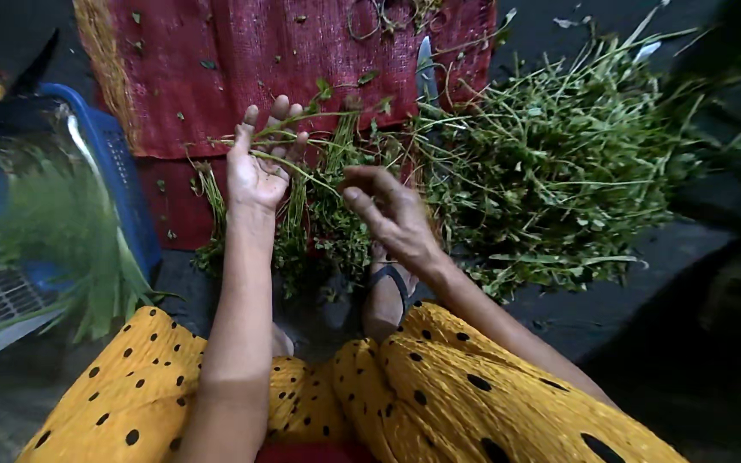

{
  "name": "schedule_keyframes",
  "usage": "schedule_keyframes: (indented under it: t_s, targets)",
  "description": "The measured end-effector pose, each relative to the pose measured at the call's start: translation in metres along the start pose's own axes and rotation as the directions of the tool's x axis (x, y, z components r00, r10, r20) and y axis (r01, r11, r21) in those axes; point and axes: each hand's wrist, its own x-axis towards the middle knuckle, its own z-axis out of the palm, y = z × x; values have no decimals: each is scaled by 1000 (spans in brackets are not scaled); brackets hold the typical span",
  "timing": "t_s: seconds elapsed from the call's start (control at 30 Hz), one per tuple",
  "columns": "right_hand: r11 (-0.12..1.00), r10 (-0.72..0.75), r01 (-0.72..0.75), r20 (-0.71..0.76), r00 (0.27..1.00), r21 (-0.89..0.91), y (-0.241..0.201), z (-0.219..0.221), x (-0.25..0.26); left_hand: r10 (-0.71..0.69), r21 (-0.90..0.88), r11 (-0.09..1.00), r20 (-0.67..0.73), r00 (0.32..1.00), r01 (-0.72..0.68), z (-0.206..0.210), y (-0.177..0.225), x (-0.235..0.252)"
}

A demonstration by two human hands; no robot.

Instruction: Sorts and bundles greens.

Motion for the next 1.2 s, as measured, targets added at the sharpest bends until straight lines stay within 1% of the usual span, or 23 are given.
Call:
schedule_keyframes:
  t_s: [0.03,0.1,0.2,0.27,0.33,0.37,0.43,0.5,0.57,0.67,0.73,0.77,0.8,0.87,0.93,1.0,1.03,1.1,1.2]
  targets:
    - [1000,8,-9,34,999,14,0,5,5,-2,-4,1000,-7,1000,1,1,-1,0]
    - [999,-22,23,40,999,-23,4,13,13,-11,-1,1000,-14,1000,11,1,-2,1]
    - [981,-65,73,50,997,-182,12,5,16,-20,16,1000,-34,999,20,3,-1,1]
    - [960,-6,13,24,1000,-280,20,-11,15,-15,29,999,-34,999,16,3,0,1]
    - [940,75,-94,-72,995,-327,30,-32,14,-19,40,999,-23,1000,20,4,1,0]
    - [939,89,-130,-139,986,-319,34,-41,14,-25,41,999,-14,1000,26,5,2,-1]
    - [956,111,-169,-236,965,-241,41,-57,19,-43,33,999,4,999,43,7,2,-2]
    - [989,87,-115,-267,960,-92,48,-68,34,-58,35,998,27,998,57,8,0,-3]
    - [999,30,-23,-201,979,38,49,-69,53,-70,38,997,34,997,69,11,-2,-3]
    - [987,-17,14,20,1000,160,43,-54,70,-84,26,996,38,996,83,14,-4,-6]
    - [960,-85,29,190,978,278,36,-40,75,-89,21,996,36,995,88,14,-4,-6]
    - [943,-106,18,248,963,331,32,-33,76,-90,22,996,38,995,89,13,-4,-5]
    - [929,-106,-5,281,954,369,27,-28,75,-90,28,996,35,995,89,13,-4,-5]
    - [917,-82,-45,297,951,396,23,-19,71,-75,66,995,41,996,72,11,-4,-4]
    - [947,-54,-42,285,957,320,25,-19,63,-14,182,983,39,999,7,9,-4,-2]
    - [985,4,-45,235,972,169,27,-25,46,67,366,928,33,997,-75,10,-3,-1]
    - [993,40,-63,218,975,99,28,-29,40,89,425,900,48,995,-101,10,-2,0]
    - [996,92,-92,189,978,-8,26,-39,33,95,470,875,73,993,-118,11,-1,0]
    - [995,95,-93,71,993,-35,26,-60,17,83,487,867,70,994,-107,11,0,-1]
